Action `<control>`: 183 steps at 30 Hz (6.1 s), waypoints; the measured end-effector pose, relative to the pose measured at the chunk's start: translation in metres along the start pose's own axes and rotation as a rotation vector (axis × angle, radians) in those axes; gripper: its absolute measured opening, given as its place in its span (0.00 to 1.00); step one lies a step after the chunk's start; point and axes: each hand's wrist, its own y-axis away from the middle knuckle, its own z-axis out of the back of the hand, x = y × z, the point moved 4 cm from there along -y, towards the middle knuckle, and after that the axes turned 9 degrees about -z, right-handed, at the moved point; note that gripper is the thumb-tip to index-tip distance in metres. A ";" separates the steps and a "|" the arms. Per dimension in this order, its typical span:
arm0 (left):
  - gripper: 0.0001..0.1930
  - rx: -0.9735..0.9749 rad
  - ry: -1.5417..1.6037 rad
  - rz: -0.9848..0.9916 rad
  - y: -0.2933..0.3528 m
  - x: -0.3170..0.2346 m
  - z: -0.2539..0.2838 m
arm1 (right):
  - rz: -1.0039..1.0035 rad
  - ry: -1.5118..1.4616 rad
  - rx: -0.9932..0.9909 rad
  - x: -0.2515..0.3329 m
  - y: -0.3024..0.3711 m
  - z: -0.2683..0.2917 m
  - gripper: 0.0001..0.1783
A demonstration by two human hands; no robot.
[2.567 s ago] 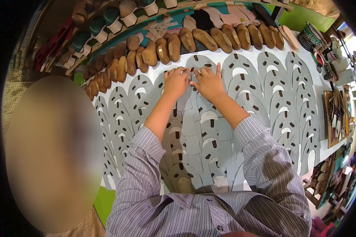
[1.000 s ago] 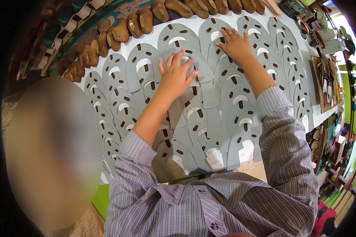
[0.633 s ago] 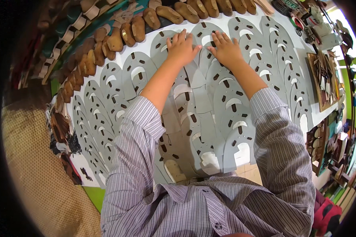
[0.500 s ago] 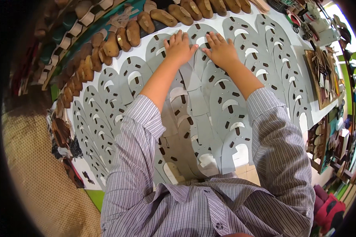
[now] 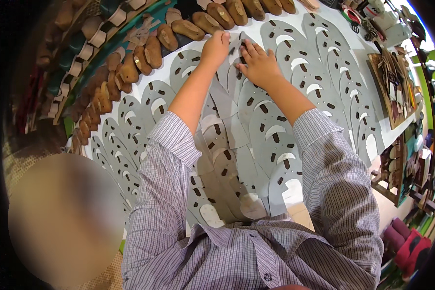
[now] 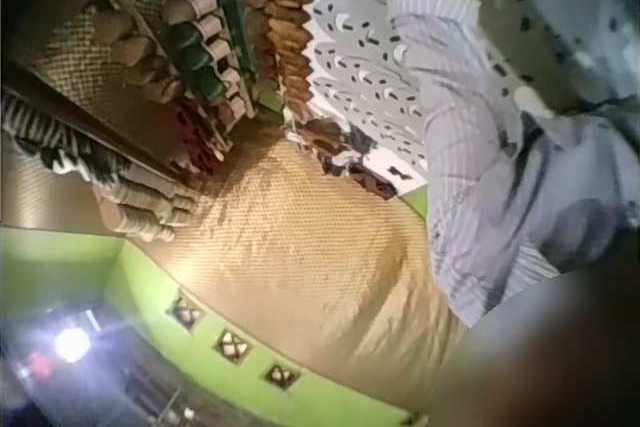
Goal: Aligning small white shoe upper components onto a master template sheet for assembly.
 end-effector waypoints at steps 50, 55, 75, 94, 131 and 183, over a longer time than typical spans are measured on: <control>0.30 -0.094 -0.043 0.074 0.007 -0.002 0.022 | -0.042 -0.086 0.053 0.002 0.000 -0.001 0.32; 0.22 0.022 0.014 -0.175 0.117 -0.050 0.025 | -0.058 -0.102 0.109 -0.005 -0.001 0.001 0.33; 0.15 0.177 0.327 0.233 0.480 -0.088 0.131 | 0.027 0.011 0.251 0.028 -0.013 0.031 0.33; 0.12 0.114 -0.064 0.368 0.611 -0.095 0.135 | 0.056 0.025 0.040 0.026 0.116 0.057 0.28; 0.29 0.077 -0.517 0.096 0.531 -0.060 0.051 | 0.038 -0.178 -0.022 0.045 0.362 0.020 0.33; 0.30 0.111 -0.415 0.000 0.258 -0.151 -0.072 | 0.071 -0.094 0.026 -0.212 0.149 0.043 0.29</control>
